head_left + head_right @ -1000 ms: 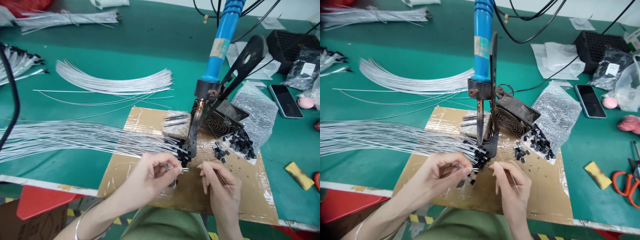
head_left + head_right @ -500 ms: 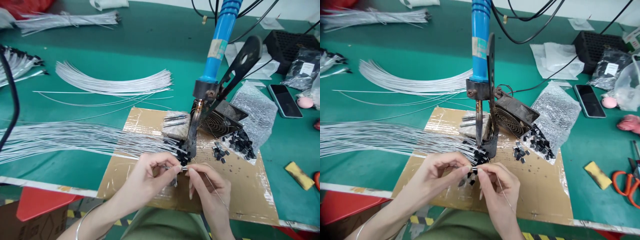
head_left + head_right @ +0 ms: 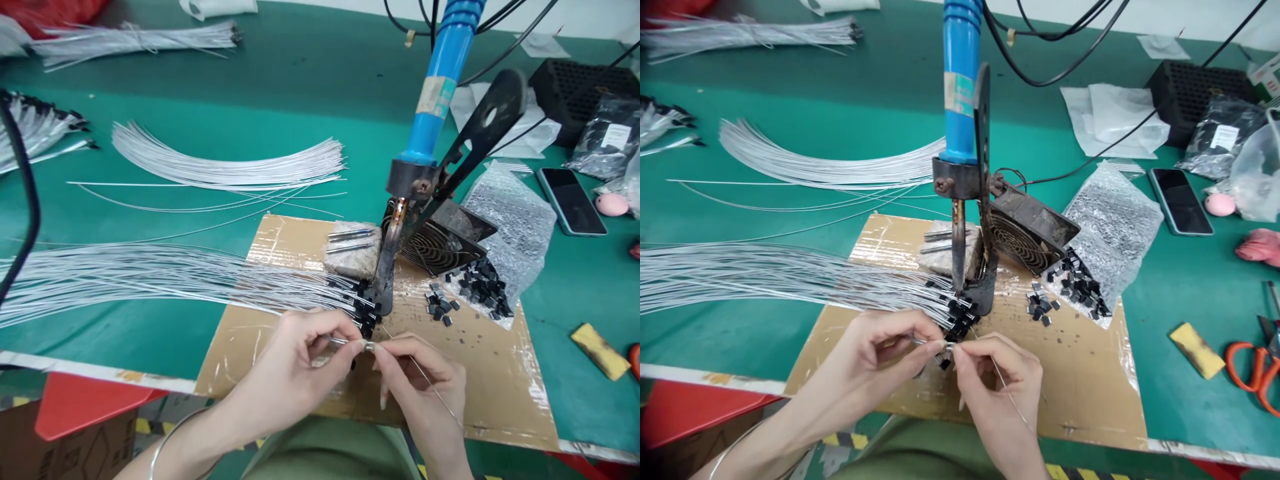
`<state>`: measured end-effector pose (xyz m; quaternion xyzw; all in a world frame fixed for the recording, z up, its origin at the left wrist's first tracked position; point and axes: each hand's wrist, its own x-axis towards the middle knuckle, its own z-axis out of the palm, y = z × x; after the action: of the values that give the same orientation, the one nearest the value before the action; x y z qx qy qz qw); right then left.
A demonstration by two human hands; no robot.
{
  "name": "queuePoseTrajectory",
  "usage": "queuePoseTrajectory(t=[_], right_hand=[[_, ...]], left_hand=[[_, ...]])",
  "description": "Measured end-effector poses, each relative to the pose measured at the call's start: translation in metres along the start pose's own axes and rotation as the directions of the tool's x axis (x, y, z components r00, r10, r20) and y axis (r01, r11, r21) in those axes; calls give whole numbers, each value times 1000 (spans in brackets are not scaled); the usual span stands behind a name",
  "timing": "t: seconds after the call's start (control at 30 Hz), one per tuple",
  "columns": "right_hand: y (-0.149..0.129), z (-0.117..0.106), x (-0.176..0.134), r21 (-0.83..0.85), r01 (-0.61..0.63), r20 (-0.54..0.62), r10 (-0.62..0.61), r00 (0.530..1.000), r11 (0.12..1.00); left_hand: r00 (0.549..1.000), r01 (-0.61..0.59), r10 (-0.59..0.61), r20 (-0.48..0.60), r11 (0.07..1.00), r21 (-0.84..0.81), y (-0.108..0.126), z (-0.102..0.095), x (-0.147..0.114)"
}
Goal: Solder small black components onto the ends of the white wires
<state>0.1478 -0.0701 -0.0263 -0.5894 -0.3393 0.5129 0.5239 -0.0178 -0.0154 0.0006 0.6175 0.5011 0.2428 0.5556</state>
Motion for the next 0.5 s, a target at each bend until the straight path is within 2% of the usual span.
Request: queuePoseTrajectory(t=[0.17, 0.27, 0.37, 0.5], right_hand=[[3, -3, -3, 1, -42, 0, 42, 999, 999], [6, -9, -2, 57, -68, -47, 71, 996, 996], [11, -20, 4, 100, 6, -92, 3, 996, 995], [18, -27, 11, 137, 111, -65, -103, 993, 984]], left_hand=[[998, 23, -19, 55, 997, -73, 1, 1, -1], [998, 30, -25, 62, 996, -85, 1, 1, 0], [999, 37, -33, 43, 996, -77, 2, 0, 0], [995, 101, -100, 31, 993, -54, 2, -1, 2]])
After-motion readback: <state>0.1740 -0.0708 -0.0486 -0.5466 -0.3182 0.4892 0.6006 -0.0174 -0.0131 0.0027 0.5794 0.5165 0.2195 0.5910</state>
